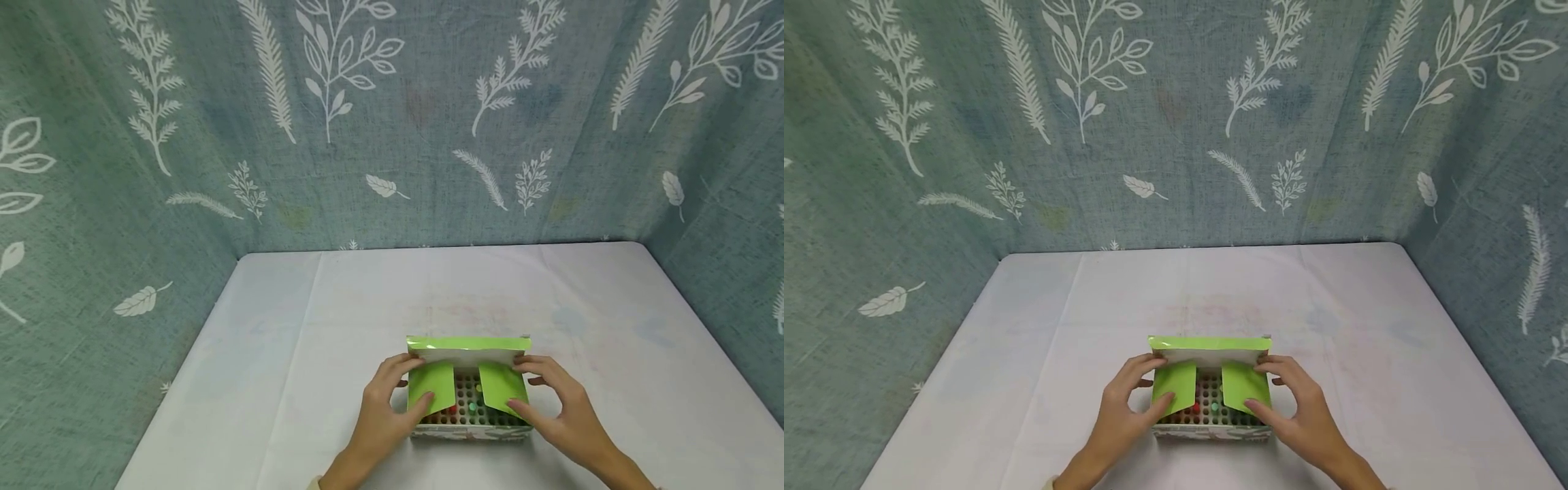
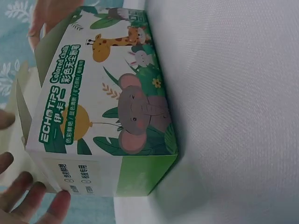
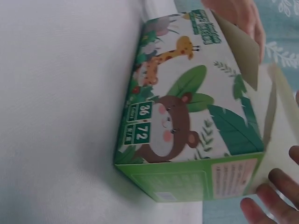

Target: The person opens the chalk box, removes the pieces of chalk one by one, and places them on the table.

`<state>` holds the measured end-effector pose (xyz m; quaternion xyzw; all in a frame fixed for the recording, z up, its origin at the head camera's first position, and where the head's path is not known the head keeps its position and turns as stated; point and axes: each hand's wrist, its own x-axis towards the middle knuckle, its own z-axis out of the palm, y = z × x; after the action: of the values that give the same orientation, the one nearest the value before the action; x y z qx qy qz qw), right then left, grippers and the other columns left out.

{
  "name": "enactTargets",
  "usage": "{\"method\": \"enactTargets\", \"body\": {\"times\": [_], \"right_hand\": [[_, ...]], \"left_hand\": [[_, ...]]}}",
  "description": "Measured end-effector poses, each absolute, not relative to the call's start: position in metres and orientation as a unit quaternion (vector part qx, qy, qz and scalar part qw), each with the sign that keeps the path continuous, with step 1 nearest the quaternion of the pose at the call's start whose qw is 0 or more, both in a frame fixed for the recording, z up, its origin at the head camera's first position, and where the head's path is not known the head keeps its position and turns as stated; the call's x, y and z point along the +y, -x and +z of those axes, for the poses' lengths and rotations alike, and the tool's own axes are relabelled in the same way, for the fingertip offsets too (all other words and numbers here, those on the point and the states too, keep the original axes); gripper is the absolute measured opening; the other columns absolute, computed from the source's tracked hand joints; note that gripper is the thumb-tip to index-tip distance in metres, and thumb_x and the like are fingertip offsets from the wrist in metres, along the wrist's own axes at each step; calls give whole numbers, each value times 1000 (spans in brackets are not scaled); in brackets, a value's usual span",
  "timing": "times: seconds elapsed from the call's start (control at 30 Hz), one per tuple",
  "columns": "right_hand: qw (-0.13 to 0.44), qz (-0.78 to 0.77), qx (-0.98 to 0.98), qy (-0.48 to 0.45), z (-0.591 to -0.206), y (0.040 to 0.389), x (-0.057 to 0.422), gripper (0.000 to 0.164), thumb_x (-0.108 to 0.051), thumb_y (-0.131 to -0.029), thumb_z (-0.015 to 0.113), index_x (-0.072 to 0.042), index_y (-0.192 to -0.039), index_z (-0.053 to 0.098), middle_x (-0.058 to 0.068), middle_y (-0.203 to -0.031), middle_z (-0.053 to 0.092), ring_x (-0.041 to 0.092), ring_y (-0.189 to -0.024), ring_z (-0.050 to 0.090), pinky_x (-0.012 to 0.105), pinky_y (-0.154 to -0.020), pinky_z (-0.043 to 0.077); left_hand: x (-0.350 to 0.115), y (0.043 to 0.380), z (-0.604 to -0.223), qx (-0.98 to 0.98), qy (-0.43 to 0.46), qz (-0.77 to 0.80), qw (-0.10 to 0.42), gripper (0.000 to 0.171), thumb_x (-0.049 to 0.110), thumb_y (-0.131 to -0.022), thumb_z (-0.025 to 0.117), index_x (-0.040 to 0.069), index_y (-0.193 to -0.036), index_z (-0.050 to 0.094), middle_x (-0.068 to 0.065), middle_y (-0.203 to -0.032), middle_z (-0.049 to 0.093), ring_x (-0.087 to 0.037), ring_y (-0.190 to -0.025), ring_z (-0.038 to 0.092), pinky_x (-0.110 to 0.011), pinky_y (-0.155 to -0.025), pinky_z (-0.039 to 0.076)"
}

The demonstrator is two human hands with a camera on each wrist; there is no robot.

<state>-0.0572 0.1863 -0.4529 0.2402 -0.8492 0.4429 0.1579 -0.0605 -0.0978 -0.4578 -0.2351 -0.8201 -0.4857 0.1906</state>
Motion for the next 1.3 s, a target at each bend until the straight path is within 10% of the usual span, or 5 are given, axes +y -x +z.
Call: {"method": "enactTargets", "body": {"times": [0.27,0.73,1.1,1.3], "right_hand": [[146,396,-872,-248,-455,56,177,66,-30,-72,84,-15,-129,53,5,-135,46,20,-125,39,36,-92,41],[169,344,-893,-235,-455,60,172,72,-37,-67,85,-12,-127,54,3,-129,50,21,-120,45,50,-87,45],[160,385,-874,-249,-451,63,175,69,-15,-72,83,-15,-133,49,2,-129,50,16,-116,48,30,-88,47],[217,421,-833,-284,-446,62,180,71,4,-69,76,-2,-134,48,13,-130,50,14,-116,48,15,-90,39]], "left_hand": [[-92,54,-454,-870,204,-430,125,71,48,-76,76,22,-136,49,0,-140,40,-18,-127,41,-41,-88,50],[-95,58,-449,-876,191,-437,73,71,45,-75,77,17,-135,50,-1,-139,44,-16,-128,38,-44,-88,49],[-105,60,-443,-844,225,-481,80,73,23,-75,74,18,-141,42,10,-125,50,-14,-115,47,-47,-90,45],[-108,62,-439,-795,288,-527,89,77,2,-68,62,8,-141,36,-8,-128,47,-24,-119,46,-46,-99,42]]}}
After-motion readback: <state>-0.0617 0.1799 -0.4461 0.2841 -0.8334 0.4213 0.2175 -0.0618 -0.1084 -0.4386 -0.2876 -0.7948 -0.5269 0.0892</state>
